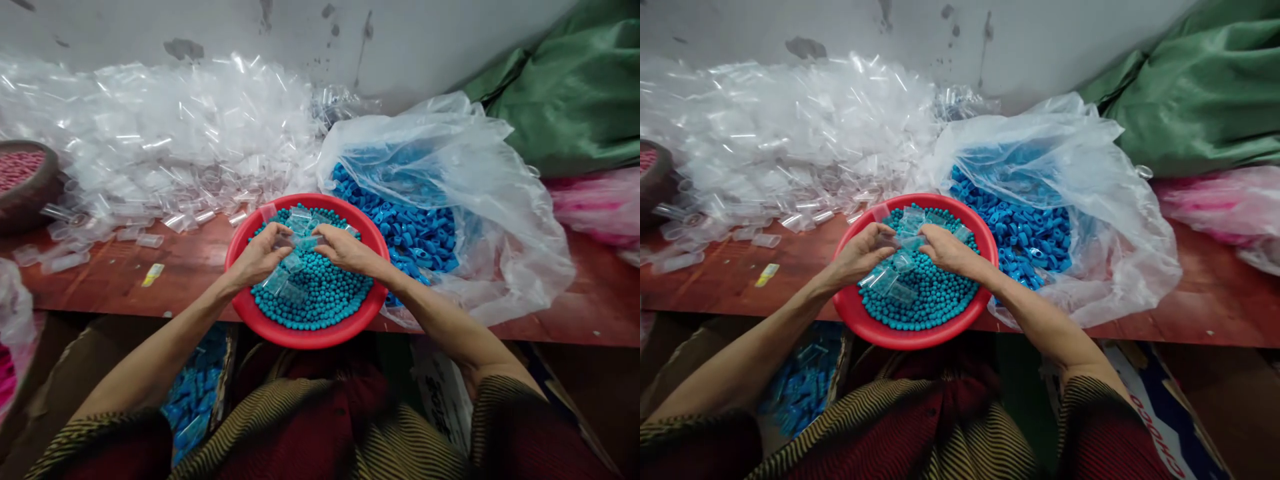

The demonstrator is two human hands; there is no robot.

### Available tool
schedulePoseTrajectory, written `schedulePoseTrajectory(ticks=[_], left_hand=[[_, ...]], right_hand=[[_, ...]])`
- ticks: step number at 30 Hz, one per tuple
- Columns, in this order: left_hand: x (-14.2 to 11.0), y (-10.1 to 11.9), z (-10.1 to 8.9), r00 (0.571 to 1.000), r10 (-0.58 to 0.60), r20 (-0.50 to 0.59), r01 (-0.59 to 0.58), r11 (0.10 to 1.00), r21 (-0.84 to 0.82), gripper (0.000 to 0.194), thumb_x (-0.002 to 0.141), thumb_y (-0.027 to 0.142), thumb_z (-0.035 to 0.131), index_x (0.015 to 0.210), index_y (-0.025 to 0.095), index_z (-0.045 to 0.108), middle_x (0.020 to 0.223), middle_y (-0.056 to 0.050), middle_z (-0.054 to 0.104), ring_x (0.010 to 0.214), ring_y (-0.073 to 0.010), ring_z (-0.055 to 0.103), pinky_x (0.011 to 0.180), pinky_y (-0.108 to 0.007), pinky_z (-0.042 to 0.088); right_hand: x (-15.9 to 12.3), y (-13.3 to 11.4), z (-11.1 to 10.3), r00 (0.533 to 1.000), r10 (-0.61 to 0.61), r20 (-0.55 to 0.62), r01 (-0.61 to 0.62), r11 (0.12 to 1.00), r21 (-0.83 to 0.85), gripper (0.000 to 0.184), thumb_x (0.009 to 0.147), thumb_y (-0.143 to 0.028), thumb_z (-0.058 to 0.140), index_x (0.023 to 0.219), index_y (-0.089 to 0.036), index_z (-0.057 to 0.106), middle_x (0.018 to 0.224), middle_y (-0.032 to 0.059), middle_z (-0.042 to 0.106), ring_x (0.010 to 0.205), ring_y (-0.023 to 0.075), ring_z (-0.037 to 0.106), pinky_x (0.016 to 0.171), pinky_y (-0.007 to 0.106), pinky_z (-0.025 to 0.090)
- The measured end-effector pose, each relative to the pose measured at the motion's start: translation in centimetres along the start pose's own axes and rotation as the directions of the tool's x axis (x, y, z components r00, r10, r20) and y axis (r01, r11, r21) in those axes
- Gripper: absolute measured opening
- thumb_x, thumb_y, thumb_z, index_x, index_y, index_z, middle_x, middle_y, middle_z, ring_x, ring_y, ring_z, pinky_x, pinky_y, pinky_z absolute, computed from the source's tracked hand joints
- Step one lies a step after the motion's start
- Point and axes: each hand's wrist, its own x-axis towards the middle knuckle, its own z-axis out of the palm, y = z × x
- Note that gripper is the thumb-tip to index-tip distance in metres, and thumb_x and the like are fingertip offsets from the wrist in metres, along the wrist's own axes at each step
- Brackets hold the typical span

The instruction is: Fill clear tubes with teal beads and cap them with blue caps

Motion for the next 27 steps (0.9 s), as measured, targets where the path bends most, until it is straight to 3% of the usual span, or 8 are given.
schedulePoseTrajectory(ticks=[4, 7, 9, 12, 16, 19, 23, 27], left_hand=[[-0.5, 2.2, 0.4, 0.988, 0.156, -0.015, -0.15, 0.969, 0.197, 0.018, 0.075, 0.027, 0.058, 0.09, 0.019, 0.052, 0.109, -0.008, 0.057, 0.106, -0.0238, 0.055, 0.094, -0.042, 0.043], [-1.0, 2.5, 0.6, 0.971, 0.228, -0.069, -0.19, 0.918, 0.349, 0.018, 0.072, 0.025, 0.061, 0.087, 0.018, 0.051, 0.126, -0.012, 0.047, 0.123, -0.0279, 0.043, 0.103, -0.045, 0.036], [-1.4, 2.4, 0.7, 0.974, 0.225, -0.027, -0.199, 0.907, 0.371, 0.018, 0.073, 0.024, 0.059, 0.088, 0.018, 0.05, 0.126, -0.012, 0.047, 0.121, -0.0276, 0.046, 0.1, -0.044, 0.038], [-1.8, 2.4, 1.1, 0.988, 0.14, 0.067, -0.155, 0.929, 0.337, 0.027, 0.075, 0.023, 0.055, 0.1, 0.019, 0.047, 0.115, -0.01, 0.054, 0.105, -0.0249, 0.057, 0.089, -0.041, 0.046], [-2.0, 2.1, 1.5, 0.997, 0.041, 0.069, -0.052, 0.986, 0.158, 0.055, 0.071, 0.022, 0.058, 0.12, 0.017, 0.033, 0.11, -0.01, 0.057, 0.09, -0.0217, 0.062, 0.08, -0.037, 0.049], [-2.2, 1.2, 1.3, 0.998, -0.017, 0.06, 0.015, 0.999, 0.033, 0.051, 0.07, 0.024, 0.06, 0.115, 0.017, 0.038, 0.1, -0.007, 0.06, 0.085, -0.0203, 0.062, 0.078, -0.037, 0.049], [-3.4, 0.3, -0.4, 0.992, -0.129, -0.009, 0.129, 0.991, 0.046, 0.034, 0.068, 0.032, 0.062, 0.097, 0.019, 0.05, 0.091, -0.004, 0.062, 0.087, -0.0224, 0.062, 0.076, -0.037, 0.051], [-5.5, 0.2, -1.5, 0.993, -0.121, -0.012, 0.121, 0.987, 0.11, 0.033, 0.069, 0.034, 0.061, 0.096, 0.019, 0.051, 0.097, -0.006, 0.063, 0.089, -0.0232, 0.063, 0.076, -0.037, 0.053]], right_hand=[[1.2, -1.5, 0.5, 0.992, 0.074, -0.107, -0.07, 0.997, 0.038, 0.024, 0.083, -0.019, 0.054, 0.105, -0.012, 0.053, 0.082, 0.0028, 0.06, 0.077, 0.0158, 0.055, 0.073, 0.026, 0.041], [1.2, -2.3, 0.8, 0.999, 0.024, -0.03, -0.02, 0.994, 0.11, 0.025, 0.083, -0.015, 0.049, 0.108, -0.011, 0.053, 0.084, 0.0025, 0.061, 0.077, 0.0143, 0.056, 0.074, 0.026, 0.042], [0.9, -2.7, 1.1, 0.998, -0.033, 0.048, 0.027, 0.992, 0.12, 0.027, 0.082, -0.01, 0.044, 0.107, -0.011, 0.054, 0.088, 0.0035, 0.062, 0.079, 0.0143, 0.056, 0.076, 0.026, 0.042], [0.3, -3.4, 1.6, 0.997, -0.058, 0.046, 0.052, 0.99, 0.132, 0.031, 0.079, -0.005, 0.038, 0.104, -0.01, 0.055, 0.096, 0.0073, 0.063, 0.086, 0.0156, 0.058, 0.08, 0.028, 0.042], [-0.1, -4.1, 1.9, 0.999, -0.039, -0.013, 0.041, 0.976, 0.213, 0.043, 0.078, -0.004, 0.038, 0.12, -0.006, 0.046, 0.105, 0.0114, 0.063, 0.095, 0.017, 0.059, 0.082, 0.029, 0.043], [-0.5, -4.4, 2.0, 0.998, -0.024, -0.051, 0.035, 0.972, 0.231, 0.043, 0.079, -0.007, 0.042, 0.122, -0.009, 0.045, 0.109, 0.0101, 0.063, 0.097, 0.0164, 0.059, 0.082, 0.029, 0.043], [-1.6, -4.7, 2.4, 0.998, 0.044, -0.048, -0.043, 0.999, 0.009, 0.023, 0.089, -0.019, 0.043, 0.108, -0.014, 0.054, 0.104, 0.0082, 0.065, 0.095, 0.0177, 0.06, 0.081, 0.029, 0.043], [-2.9, -4.4, 4.6, 0.944, 0.165, 0.285, -0.057, 0.935, -0.351, 0.025, 0.087, -0.032, 0.053, 0.105, -0.015, 0.056, 0.093, 0.0101, 0.068, 0.086, 0.0239, 0.063, 0.07, 0.03, 0.044]])
